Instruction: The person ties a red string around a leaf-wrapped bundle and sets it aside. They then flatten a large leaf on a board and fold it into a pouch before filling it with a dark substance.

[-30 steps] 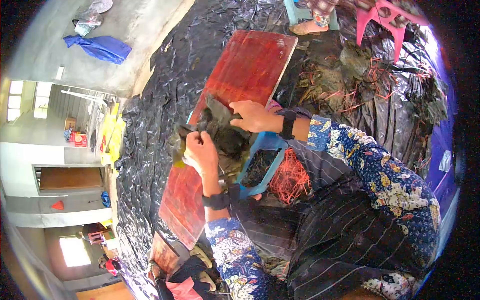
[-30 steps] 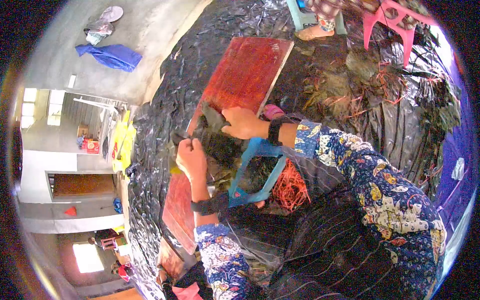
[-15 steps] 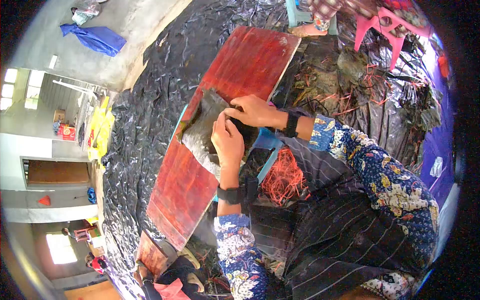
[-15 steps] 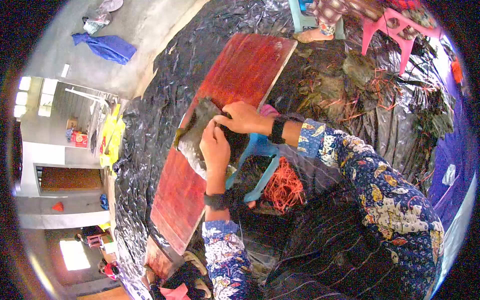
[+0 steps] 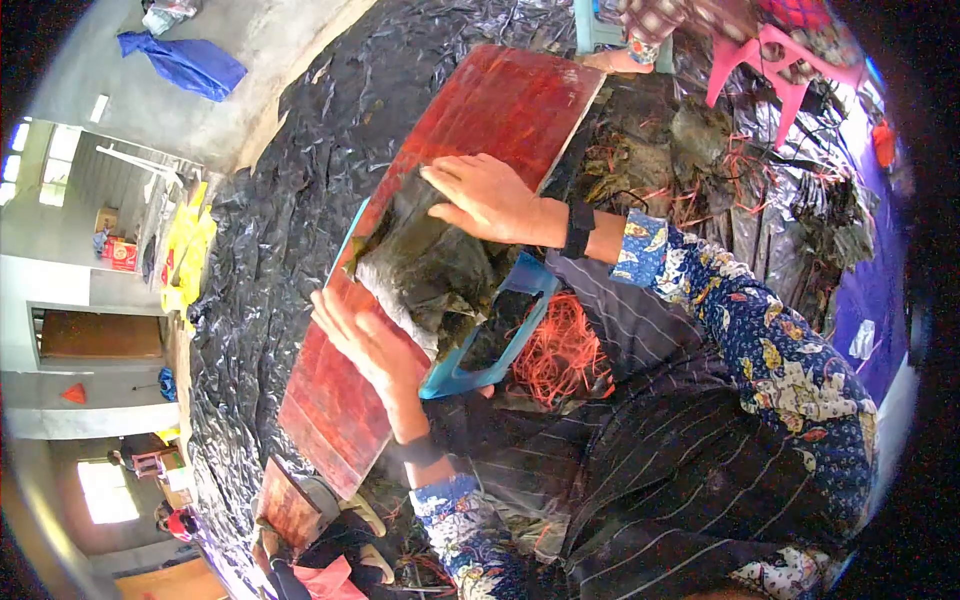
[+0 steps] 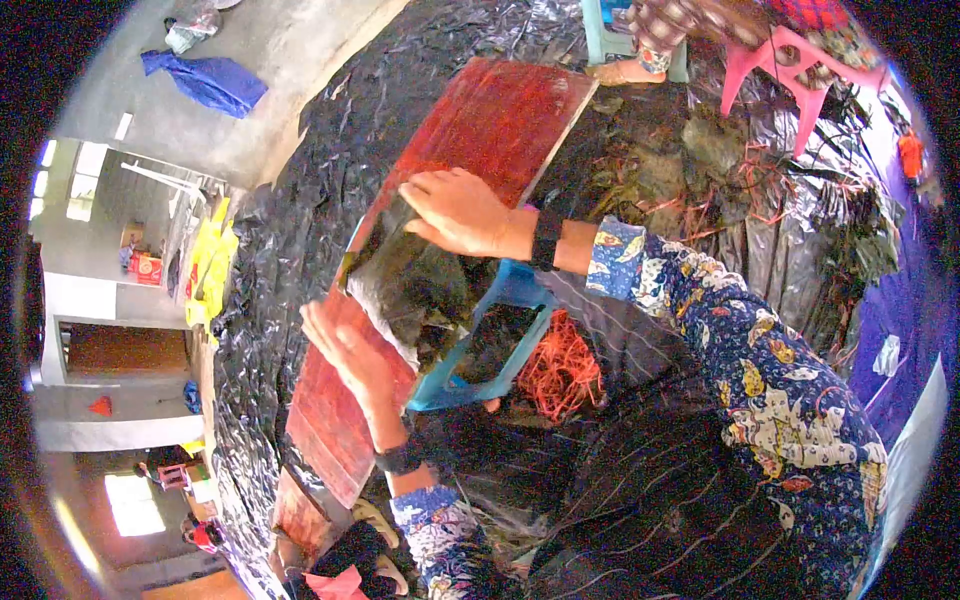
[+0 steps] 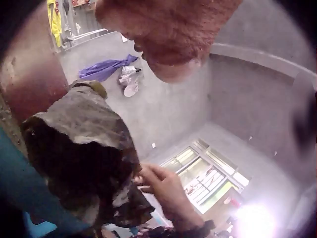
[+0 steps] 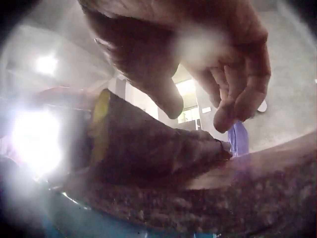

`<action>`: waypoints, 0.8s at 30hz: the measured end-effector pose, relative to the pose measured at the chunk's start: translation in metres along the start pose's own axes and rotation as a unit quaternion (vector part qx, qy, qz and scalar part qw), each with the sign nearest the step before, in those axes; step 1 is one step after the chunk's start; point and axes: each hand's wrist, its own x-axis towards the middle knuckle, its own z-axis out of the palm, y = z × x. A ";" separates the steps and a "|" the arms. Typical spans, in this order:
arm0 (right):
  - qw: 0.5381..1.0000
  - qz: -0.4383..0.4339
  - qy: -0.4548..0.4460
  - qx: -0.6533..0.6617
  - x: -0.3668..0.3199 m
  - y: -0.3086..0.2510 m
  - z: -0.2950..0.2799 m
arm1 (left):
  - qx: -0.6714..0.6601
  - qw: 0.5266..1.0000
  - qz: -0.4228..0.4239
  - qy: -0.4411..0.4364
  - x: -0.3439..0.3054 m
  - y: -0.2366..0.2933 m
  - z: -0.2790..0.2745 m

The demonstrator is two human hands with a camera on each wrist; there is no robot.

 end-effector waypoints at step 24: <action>0.917 -0.179 -0.345 -0.088 -0.005 0.041 0.018 | 0.115 0.952 0.114 -0.259 -0.021 0.017 0.042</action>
